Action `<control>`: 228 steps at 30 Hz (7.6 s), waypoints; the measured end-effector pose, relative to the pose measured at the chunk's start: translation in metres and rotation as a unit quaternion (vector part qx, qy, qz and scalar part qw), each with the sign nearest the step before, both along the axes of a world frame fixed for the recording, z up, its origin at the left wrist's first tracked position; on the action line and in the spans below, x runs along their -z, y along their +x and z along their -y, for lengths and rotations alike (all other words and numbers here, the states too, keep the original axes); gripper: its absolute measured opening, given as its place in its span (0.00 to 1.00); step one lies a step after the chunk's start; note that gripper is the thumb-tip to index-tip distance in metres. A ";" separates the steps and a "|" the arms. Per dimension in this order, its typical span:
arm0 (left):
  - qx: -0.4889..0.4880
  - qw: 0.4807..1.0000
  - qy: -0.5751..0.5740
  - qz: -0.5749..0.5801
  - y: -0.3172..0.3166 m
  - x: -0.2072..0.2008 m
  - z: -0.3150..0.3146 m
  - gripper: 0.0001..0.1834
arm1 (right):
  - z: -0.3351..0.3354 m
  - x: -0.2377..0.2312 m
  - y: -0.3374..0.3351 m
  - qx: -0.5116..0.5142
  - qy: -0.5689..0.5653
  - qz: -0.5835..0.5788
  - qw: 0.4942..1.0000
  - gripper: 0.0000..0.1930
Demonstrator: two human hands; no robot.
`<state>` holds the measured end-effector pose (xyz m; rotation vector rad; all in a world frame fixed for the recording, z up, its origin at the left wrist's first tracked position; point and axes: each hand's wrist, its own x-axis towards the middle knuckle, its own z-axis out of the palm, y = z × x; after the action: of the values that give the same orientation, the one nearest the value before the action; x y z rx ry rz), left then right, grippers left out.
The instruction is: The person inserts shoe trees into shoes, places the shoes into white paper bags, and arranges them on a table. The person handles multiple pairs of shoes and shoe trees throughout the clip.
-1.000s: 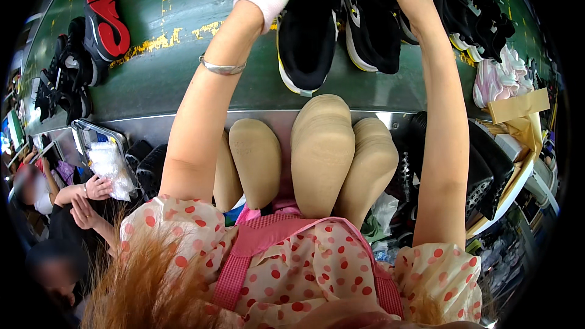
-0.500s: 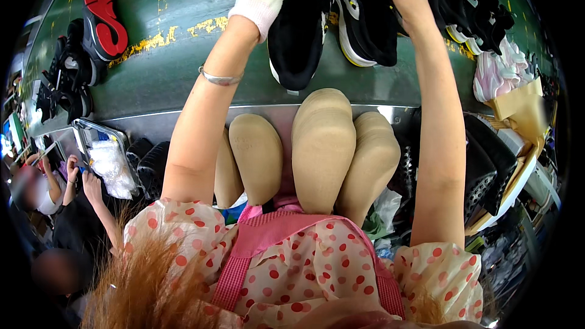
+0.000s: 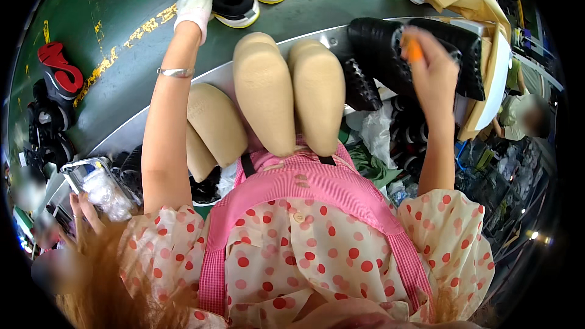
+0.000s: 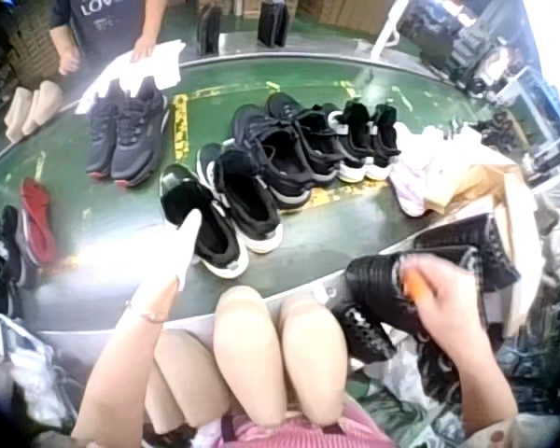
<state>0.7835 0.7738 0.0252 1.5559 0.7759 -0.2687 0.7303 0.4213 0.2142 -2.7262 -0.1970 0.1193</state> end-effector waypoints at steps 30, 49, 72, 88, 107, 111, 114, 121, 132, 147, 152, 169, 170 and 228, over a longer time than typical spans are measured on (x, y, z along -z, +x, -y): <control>0.040 0.789 0.613 -0.033 -0.473 -0.095 -0.132 0.38 | -0.024 0.013 -0.135 -0.267 0.087 -0.009 0.960 0.14; -0.124 0.785 0.607 -0.024 -0.476 -0.022 -0.167 0.32 | 0.037 0.034 -0.103 -0.066 -0.154 0.095 0.981 0.25; 0.002 0.930 0.368 0.011 -0.482 -0.104 -0.221 0.33 | -0.096 -0.009 -0.121 -0.309 0.066 0.078 0.946 0.15; 0.092 0.867 0.489 -0.040 -0.494 -0.060 -0.250 0.30 | -0.232 0.020 -0.159 -0.498 0.088 -0.060 0.860 0.15; 0.001 0.760 0.628 0.168 -0.431 -0.205 -0.247 0.31 | -0.162 0.006 -0.150 -0.464 0.101 -0.040 0.879 0.13; -0.034 0.721 0.637 0.270 -0.321 -0.255 -0.282 0.31 | -0.149 -0.012 -0.155 -0.445 0.108 -0.017 0.889 0.12; -0.086 0.737 0.638 0.208 -0.253 -0.279 -0.293 0.27 | -0.119 0.001 -0.162 -0.424 0.119 -0.012 0.898 0.12; 0.029 0.796 0.478 0.371 -0.198 -0.266 -0.167 0.24 | -0.054 0.012 -0.151 -0.367 0.169 -0.013 0.915 0.13; 0.094 0.862 0.248 0.431 -0.258 -0.218 0.114 0.38 | -0.086 -0.011 -0.127 -0.082 0.676 -0.363 0.636 0.18; -0.220 0.835 -0.384 0.328 -0.266 -0.138 0.012 0.19 | -0.171 -0.010 -0.126 -0.347 0.246 -0.155 0.891 0.22; -0.296 0.818 -0.362 0.336 -0.214 -0.117 -0.027 0.10 | -0.243 0.018 -0.115 -0.335 0.202 -0.049 0.919 0.18; 0.203 0.933 0.297 -0.004 -0.120 -0.032 -0.104 0.26 | -0.424 0.148 0.043 -0.336 -0.212 0.052 0.916 0.11; 0.239 0.923 0.300 -0.012 -0.112 -0.024 -0.107 0.23 | -0.430 0.157 0.046 -0.328 -0.195 0.013 0.924 0.12; 0.233 0.775 0.580 -0.093 -0.443 -0.225 -0.129 0.28 | -0.083 0.006 -0.172 -0.416 0.164 -0.144 0.883 0.14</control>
<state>0.3402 0.9031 0.2504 2.9592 0.7109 -0.3243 0.5582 0.5040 0.2081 -2.0733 -1.1670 0.6540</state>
